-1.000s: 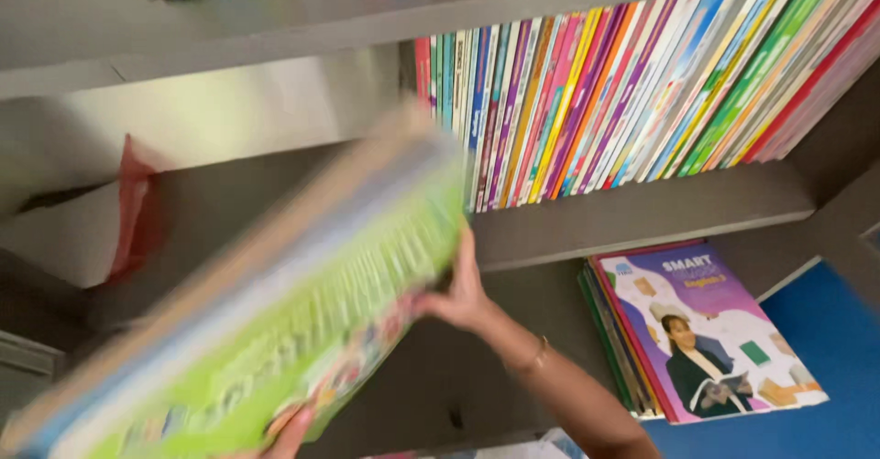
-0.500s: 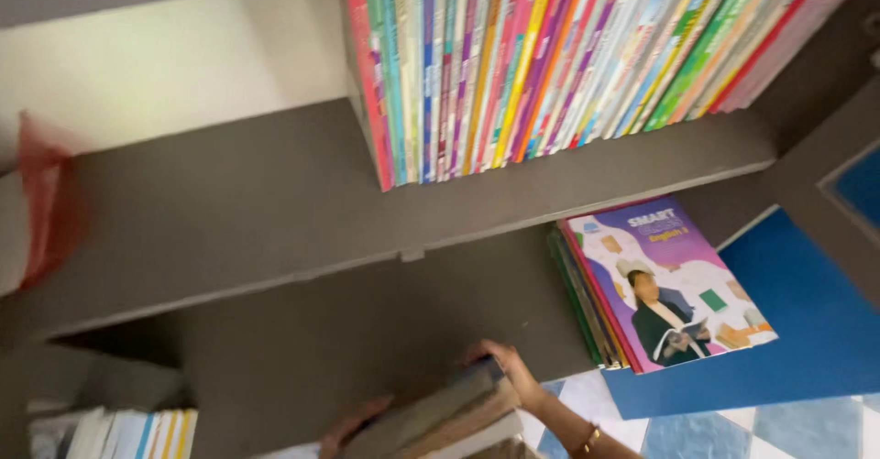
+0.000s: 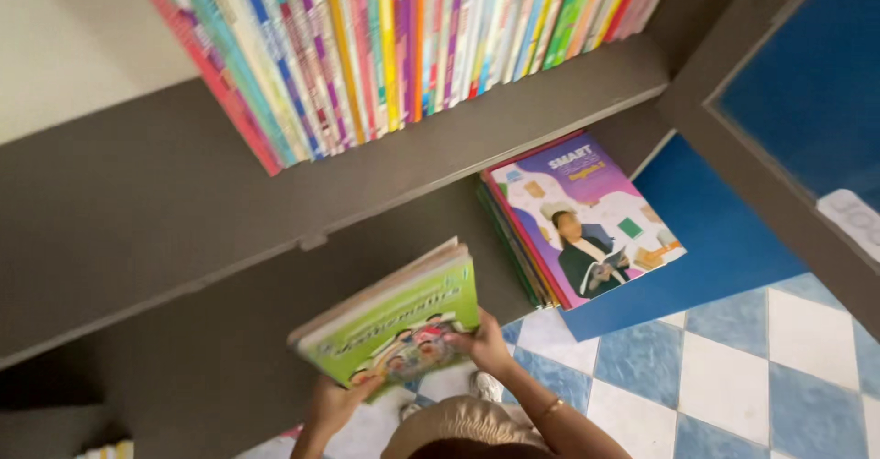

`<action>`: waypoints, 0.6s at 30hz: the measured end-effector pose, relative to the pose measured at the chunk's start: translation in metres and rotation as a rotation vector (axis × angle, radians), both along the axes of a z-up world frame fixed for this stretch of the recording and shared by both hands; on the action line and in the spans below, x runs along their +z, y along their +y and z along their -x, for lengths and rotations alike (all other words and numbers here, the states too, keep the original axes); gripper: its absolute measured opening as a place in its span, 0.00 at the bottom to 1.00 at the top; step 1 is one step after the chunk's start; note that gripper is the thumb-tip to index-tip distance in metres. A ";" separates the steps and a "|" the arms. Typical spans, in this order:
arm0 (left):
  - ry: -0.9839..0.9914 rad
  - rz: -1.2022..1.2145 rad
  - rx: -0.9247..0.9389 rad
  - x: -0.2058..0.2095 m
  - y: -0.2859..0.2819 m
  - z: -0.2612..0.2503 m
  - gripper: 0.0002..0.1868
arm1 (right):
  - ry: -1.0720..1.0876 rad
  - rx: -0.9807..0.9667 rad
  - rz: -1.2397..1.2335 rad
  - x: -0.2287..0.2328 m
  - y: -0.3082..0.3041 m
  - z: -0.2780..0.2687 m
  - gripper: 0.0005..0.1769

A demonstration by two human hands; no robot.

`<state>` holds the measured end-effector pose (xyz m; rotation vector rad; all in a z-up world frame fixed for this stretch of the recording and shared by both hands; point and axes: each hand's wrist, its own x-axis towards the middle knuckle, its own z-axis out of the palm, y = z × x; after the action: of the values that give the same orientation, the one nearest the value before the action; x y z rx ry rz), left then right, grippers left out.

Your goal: The person removes multiple books from a bookshelf one by one and stacks them on the lower shelf. The person handles various textbooks and workbooks, placing them in a growing pile on the shelf.

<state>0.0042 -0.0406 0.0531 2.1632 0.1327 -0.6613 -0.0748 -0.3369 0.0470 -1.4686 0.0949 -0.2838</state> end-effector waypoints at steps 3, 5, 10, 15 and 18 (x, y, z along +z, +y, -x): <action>-0.010 0.290 -0.091 0.028 -0.040 0.000 0.29 | 0.222 -0.074 -0.006 0.025 -0.022 0.017 0.21; 0.104 0.344 -0.155 0.052 -0.069 -0.007 0.26 | 0.372 -0.156 -0.035 0.040 -0.040 0.020 0.20; 0.068 0.494 -0.252 0.043 -0.125 -0.026 0.13 | 0.710 -0.265 0.128 0.157 -0.085 0.021 0.30; -0.009 0.601 -0.152 0.089 -0.222 -0.017 0.13 | 0.627 -0.463 0.269 0.178 -0.163 0.019 0.23; -0.053 0.604 -0.255 0.088 -0.276 -0.020 0.16 | 0.621 -0.533 0.358 0.209 -0.210 0.020 0.21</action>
<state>0.0239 -0.3162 0.1410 1.6192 -0.3380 -0.6804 -0.0948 -0.5471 0.2564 -1.8303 0.9884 -0.2718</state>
